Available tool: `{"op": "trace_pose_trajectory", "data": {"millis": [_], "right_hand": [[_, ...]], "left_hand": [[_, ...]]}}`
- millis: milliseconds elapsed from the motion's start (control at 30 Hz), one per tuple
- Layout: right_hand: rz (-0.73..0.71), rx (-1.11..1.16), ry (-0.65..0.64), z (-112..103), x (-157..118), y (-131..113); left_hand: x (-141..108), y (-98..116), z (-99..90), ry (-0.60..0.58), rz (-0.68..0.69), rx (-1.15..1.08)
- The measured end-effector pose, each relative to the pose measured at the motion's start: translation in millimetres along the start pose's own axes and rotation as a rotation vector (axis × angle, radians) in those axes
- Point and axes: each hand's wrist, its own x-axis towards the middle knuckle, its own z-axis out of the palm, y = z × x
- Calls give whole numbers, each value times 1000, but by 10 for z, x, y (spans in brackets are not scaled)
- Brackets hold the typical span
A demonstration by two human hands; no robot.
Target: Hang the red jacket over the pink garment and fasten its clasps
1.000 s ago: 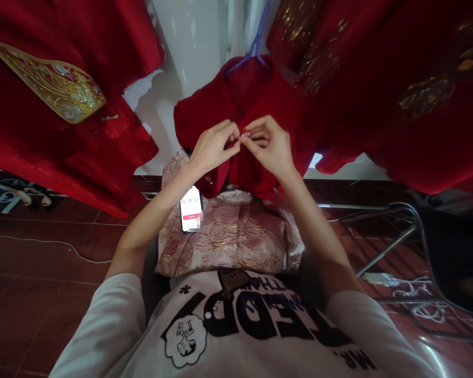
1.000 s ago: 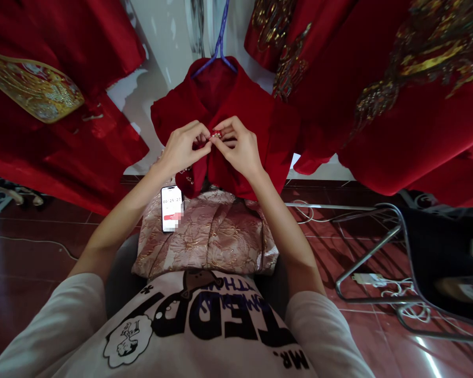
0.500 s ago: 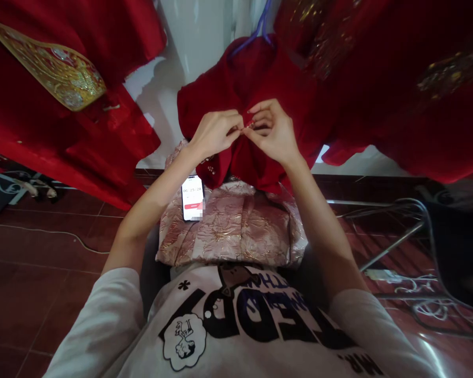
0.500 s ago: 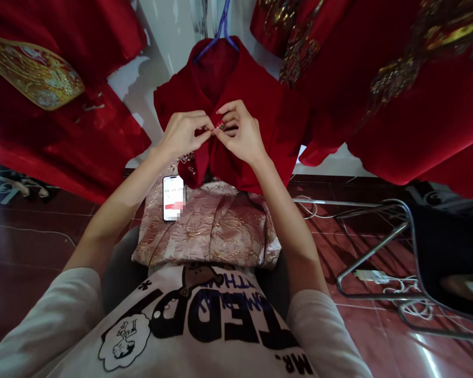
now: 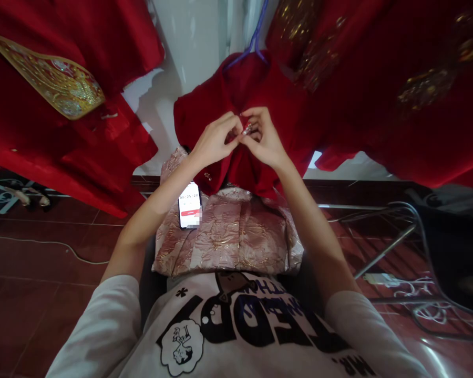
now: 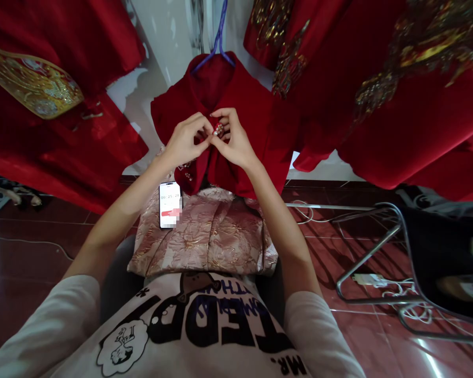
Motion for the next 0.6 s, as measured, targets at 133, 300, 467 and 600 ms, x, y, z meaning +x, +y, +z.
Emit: {"op": "trace_pose_trajectory", "data": {"millis": [133, 300, 467, 600], "right_hand": [[33, 21, -21, -22, 24, -19], [26, -35, -41, -19, -40, -8], [46, -111, 8, 138, -239, 105], [201, -184, 69, 309, -444, 132]], "left_hand": [[16, -21, 112, 70, -64, -200], [-26, -51, 187, 144, -124, -357], [-40, -124, 193, 189, -153, -437], [-86, -172, 228, 224, -161, -482]]}}
